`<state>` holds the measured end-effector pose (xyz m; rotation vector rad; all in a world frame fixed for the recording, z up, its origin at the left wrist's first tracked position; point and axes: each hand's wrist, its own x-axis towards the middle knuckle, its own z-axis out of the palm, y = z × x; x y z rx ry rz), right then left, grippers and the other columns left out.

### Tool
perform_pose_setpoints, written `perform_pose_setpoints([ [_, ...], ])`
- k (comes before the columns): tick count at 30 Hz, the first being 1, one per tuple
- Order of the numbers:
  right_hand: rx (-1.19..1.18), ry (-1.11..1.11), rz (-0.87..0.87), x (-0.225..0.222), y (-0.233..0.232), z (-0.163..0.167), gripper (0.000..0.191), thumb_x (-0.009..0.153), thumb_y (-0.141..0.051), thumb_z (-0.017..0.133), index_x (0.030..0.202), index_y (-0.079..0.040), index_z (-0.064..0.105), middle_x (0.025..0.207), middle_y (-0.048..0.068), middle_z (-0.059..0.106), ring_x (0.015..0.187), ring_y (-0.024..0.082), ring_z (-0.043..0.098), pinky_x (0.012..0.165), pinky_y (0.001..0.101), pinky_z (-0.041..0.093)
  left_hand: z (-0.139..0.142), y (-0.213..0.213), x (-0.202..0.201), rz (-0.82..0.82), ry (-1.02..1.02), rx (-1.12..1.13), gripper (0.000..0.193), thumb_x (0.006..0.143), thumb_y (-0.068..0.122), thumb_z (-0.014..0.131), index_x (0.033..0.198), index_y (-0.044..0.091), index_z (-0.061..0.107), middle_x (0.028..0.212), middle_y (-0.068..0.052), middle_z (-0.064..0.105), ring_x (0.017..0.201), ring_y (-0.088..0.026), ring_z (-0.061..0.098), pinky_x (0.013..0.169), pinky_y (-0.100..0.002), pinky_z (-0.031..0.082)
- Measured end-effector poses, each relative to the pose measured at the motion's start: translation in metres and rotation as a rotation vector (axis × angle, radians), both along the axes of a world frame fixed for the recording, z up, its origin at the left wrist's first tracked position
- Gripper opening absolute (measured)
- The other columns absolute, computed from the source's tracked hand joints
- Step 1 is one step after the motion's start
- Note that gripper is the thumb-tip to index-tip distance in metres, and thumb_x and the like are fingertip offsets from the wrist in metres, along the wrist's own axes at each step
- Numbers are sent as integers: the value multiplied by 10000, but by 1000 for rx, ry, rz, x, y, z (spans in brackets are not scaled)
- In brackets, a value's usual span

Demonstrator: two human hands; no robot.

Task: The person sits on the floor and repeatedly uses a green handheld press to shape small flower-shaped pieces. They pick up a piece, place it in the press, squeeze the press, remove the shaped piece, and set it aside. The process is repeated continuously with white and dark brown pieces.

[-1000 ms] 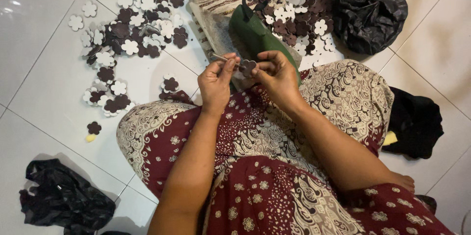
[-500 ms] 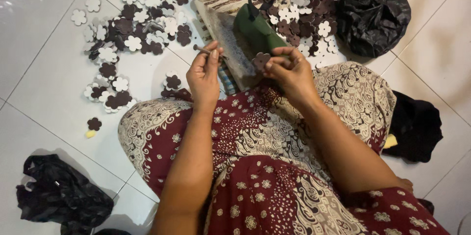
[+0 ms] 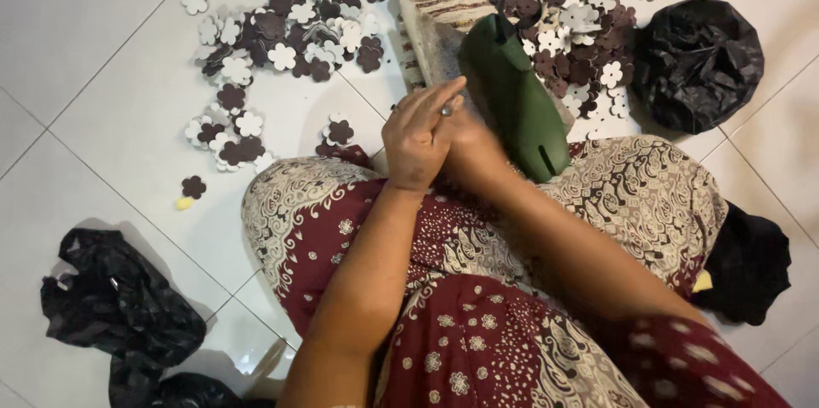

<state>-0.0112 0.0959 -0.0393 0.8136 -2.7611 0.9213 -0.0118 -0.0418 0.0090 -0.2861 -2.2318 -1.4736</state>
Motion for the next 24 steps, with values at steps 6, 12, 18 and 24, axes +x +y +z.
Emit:
perform_pose_setpoints([
  [6,-38,-124,7,-26,-123,-65,221,896,-14,684,1113,-54,669,1052,139,661,981,304,639,837,409,530,2,-23,-5,98,33,-66,247,941,85,727,1187,106,732,1131,-48,761,1047,-216,726,1023,-418,494],
  [12,-133,-135,-27,-27,-139,-76,177,902,-40,679,1079,-53,674,1028,146,672,958,311,649,816,414,530,-5,-33,-8,121,-82,119,179,1009,41,696,1184,22,731,1118,-87,780,1019,-171,753,962,-298,572],
  [18,-173,-167,-42,-25,-135,-81,137,909,-67,674,1046,-51,678,1005,154,684,936,318,658,795,419,531,-15,-24,-15,73,-66,272,177,1013,-38,672,1188,-30,696,1165,-133,753,1048,-199,750,951,-287,587],
  [24,-207,-201,-46,-28,-131,-85,106,916,-93,669,1012,-50,683,981,162,695,914,326,667,773,424,531,-18,-25,-17,49,-76,330,174,1026,-30,651,1196,-37,692,1174,-143,738,1074,-203,744,963,-303,617],
])
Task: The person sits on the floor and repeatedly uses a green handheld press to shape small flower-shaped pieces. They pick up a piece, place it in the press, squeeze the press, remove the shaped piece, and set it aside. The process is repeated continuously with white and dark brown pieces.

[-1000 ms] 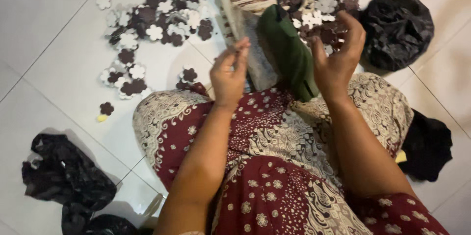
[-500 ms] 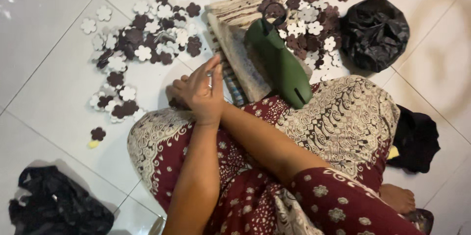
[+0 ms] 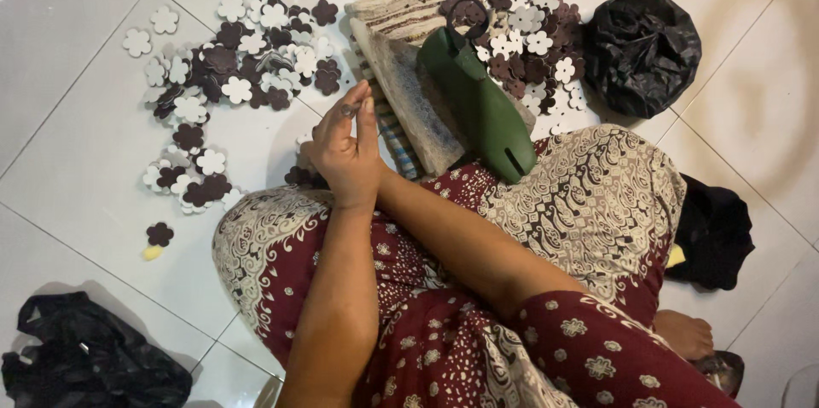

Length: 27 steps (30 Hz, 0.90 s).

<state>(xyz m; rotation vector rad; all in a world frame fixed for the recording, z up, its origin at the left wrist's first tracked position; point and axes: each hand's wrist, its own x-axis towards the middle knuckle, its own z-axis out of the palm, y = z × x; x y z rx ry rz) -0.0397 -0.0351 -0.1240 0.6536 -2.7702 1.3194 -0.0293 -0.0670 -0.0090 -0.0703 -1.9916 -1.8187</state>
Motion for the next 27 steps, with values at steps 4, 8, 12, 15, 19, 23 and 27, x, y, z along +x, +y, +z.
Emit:
perform_pose_setpoints([
  [4,-63,-64,-22,4,14,10,95,921,-111,666,990,-49,686,965,167,703,899,331,673,759,427,532,2,-1,2,73,-35,-103,178,1019,-15,684,1191,-21,725,1145,-122,762,1051,-184,754,939,-303,623],
  [8,7,-169,-83,18,65,56,94,925,-128,662,968,-49,689,950,173,710,884,336,680,745,431,532,5,-2,5,39,-49,-26,208,1033,-10,659,1234,-11,713,1177,-113,749,1086,-174,736,965,-310,617],
  [12,47,-228,-132,13,134,119,207,816,-58,750,1021,-37,734,984,168,745,892,307,737,791,405,586,3,2,2,30,-96,57,217,1065,27,628,1267,-2,700,1207,-106,749,1101,-156,725,979,-289,604],
  [15,90,-472,-231,10,160,151,205,821,-52,746,1026,-62,741,966,119,771,882,252,771,775,377,599,-1,8,-1,-48,-159,110,227,1063,69,630,1268,3,702,1223,-105,745,1117,-142,728,989,-271,612],
  [19,223,-354,-178,10,161,160,208,818,-44,751,1026,-45,737,993,143,754,881,307,746,778,412,578,-5,15,-2,-121,-286,215,252,1052,110,650,1279,12,699,1202,-88,760,1086,-109,720,973,-245,588],
  [23,285,-227,-197,14,153,151,165,837,-21,718,1001,-31,734,990,167,740,916,373,713,783,459,557,-9,12,1,-146,-368,149,243,1052,131,655,1259,23,721,1175,-58,775,1052,-69,712,925,-215,572],
  [27,375,-81,-217,21,152,152,221,877,2,697,1091,-44,725,1062,166,729,918,385,702,768,471,559,-19,16,5,-191,-434,185,239,1029,124,686,1234,13,735,1136,-42,770,975,-45,670,862,-202,555],
])
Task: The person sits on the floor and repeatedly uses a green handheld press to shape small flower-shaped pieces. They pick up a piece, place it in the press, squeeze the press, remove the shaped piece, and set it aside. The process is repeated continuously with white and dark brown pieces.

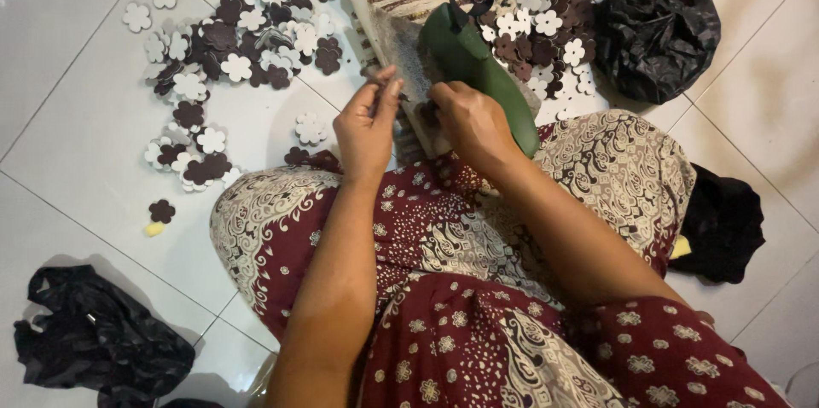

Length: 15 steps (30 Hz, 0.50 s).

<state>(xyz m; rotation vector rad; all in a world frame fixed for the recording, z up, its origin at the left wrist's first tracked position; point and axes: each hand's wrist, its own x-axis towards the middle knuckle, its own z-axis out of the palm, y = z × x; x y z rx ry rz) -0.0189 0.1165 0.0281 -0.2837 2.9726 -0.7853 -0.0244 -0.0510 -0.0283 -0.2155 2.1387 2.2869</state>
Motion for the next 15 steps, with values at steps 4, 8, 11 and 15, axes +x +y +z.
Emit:
perform_pose_setpoints([
  [4,-96,-26,-148,10,17,19,123,1006,-170,731,1120,-128,716,1082,95,737,859,260,751,751,379,625,-15,9,1,-90,2,50,201,1013,91,687,1184,1,742,1163,-22,764,955,-40,672,841,-199,553],
  [8,2,-75,-296,27,51,31,468,905,-199,797,1317,-87,607,1247,176,669,1057,327,666,912,437,557,-26,14,2,-165,-20,89,217,1008,76,683,1207,4,727,1105,-9,767,941,-31,676,846,-196,561],
  [11,27,-119,-235,33,68,22,800,812,-272,869,1463,-24,475,1336,271,577,1219,420,543,1021,488,458,-27,17,2,-200,-95,31,200,1004,82,692,1179,6,752,1063,-12,763,875,-30,655,782,-197,553],
  [15,-2,-229,-232,31,77,7,858,819,-348,869,1491,-36,438,1383,254,572,1293,416,519,1096,489,423,-22,17,2,-249,-29,7,176,1018,85,676,1161,11,746,1083,-9,765,916,-22,659,805,-193,558],
])
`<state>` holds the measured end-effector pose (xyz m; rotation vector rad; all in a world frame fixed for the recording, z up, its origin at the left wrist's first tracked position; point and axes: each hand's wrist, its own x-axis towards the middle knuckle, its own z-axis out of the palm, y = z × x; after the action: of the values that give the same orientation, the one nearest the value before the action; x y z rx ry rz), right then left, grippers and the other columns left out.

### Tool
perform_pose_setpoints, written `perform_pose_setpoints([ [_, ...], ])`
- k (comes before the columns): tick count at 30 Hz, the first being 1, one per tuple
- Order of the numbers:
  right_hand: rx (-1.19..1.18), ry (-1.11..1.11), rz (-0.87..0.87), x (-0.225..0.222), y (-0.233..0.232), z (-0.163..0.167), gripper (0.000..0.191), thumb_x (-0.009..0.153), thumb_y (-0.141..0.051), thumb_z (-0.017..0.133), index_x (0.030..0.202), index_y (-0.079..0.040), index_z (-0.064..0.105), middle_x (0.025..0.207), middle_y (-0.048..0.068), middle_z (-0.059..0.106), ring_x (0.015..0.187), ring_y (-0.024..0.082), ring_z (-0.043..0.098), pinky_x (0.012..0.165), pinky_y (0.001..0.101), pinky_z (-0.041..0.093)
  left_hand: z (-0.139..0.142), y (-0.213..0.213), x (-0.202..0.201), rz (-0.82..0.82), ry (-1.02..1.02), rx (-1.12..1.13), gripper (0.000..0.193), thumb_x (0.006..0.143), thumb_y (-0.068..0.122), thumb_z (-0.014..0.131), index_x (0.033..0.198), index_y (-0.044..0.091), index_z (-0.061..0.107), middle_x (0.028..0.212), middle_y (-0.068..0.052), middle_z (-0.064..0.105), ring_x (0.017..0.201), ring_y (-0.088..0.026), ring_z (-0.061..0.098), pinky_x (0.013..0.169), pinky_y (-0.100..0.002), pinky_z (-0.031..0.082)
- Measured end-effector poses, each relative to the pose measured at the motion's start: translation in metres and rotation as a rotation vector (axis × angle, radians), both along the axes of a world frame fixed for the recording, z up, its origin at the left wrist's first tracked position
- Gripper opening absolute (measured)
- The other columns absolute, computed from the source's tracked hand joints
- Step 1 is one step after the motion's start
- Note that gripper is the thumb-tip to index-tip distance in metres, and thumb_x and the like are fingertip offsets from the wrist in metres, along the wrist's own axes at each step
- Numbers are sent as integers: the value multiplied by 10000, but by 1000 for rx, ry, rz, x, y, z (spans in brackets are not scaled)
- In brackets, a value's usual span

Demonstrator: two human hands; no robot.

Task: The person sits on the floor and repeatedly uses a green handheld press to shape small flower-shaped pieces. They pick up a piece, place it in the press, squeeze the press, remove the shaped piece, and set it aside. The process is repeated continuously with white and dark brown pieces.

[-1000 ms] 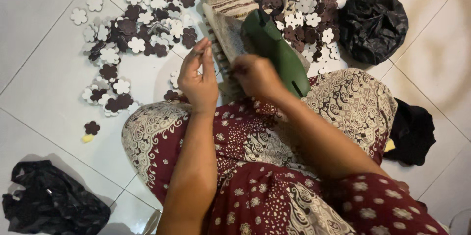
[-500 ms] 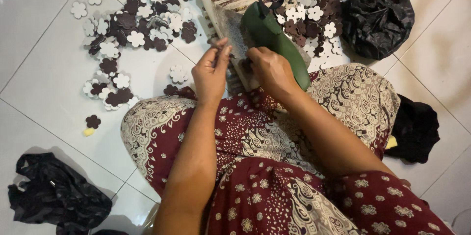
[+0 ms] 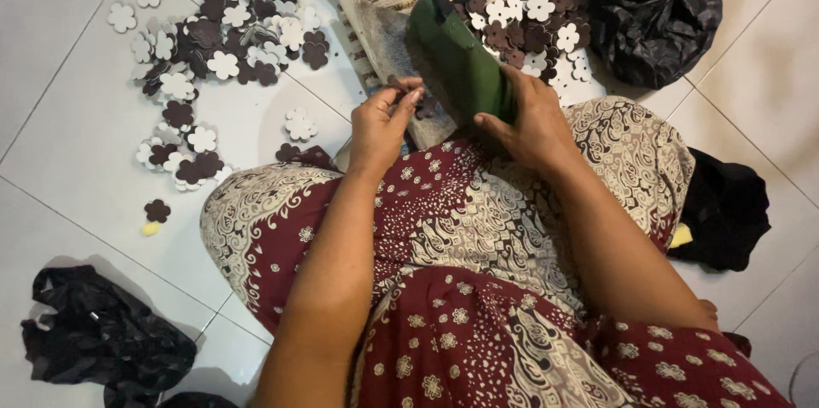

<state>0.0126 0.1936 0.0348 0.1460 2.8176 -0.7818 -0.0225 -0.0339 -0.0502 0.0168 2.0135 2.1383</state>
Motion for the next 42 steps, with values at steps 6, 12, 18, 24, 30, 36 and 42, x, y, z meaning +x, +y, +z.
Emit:
perform_pose_setpoints([
  [6,12,-114,-45,-5,0,3,886,785,-381,874,1494,-70,443,1374,237,564,1284,401,515,1084,480,418,10,-2,2,-28,-89,-173,203,999,107,674,1174,49,758,1021,-15,786,840,-32,666,711,-207,536],
  [12,5,-98,-29,-6,-3,9,880,794,-386,875,1495,-64,450,1357,235,582,1285,393,524,1086,482,429,7,-1,0,-12,0,-128,192,1011,92,666,1177,37,744,1063,-40,790,964,-64,719,826,-219,577],
  [18,-1,-93,-27,-5,-2,10,862,796,-370,872,1488,-55,466,1334,242,594,1262,401,541,1072,483,442,7,-2,2,-22,75,-169,182,1013,76,656,1169,22,733,1119,-84,786,1030,-118,746,887,-259,595],
  [24,-10,-44,-5,-5,-2,9,844,795,-353,875,1471,-34,483,1323,247,606,1253,412,546,1063,484,447,12,0,3,-11,140,-259,171,1011,74,662,1162,31,731,1110,-105,785,1019,-146,761,880,-272,601],
  [30,-5,-76,-20,-5,-2,11,867,787,-378,875,1481,-39,482,1318,247,607,1250,397,552,1049,480,458,20,0,4,-62,149,-344,173,999,97,669,1154,75,744,1116,-76,780,980,-154,770,839,-282,616],
  [36,95,-315,-131,-10,-17,14,1051,765,-467,873,1584,-131,308,1401,215,525,1272,374,536,1037,490,473,22,3,5,-199,117,-521,183,1006,168,661,1166,171,748,1137,-46,775,934,-175,770,792,-307,639],
  [42,205,-20,-43,-13,-37,-5,1253,606,-483,952,1559,-84,242,1427,242,470,1188,449,506,995,512,454,19,3,8,-136,355,-500,195,1007,165,671,1189,115,720,1123,-120,762,955,-287,761,781,-379,619],
])
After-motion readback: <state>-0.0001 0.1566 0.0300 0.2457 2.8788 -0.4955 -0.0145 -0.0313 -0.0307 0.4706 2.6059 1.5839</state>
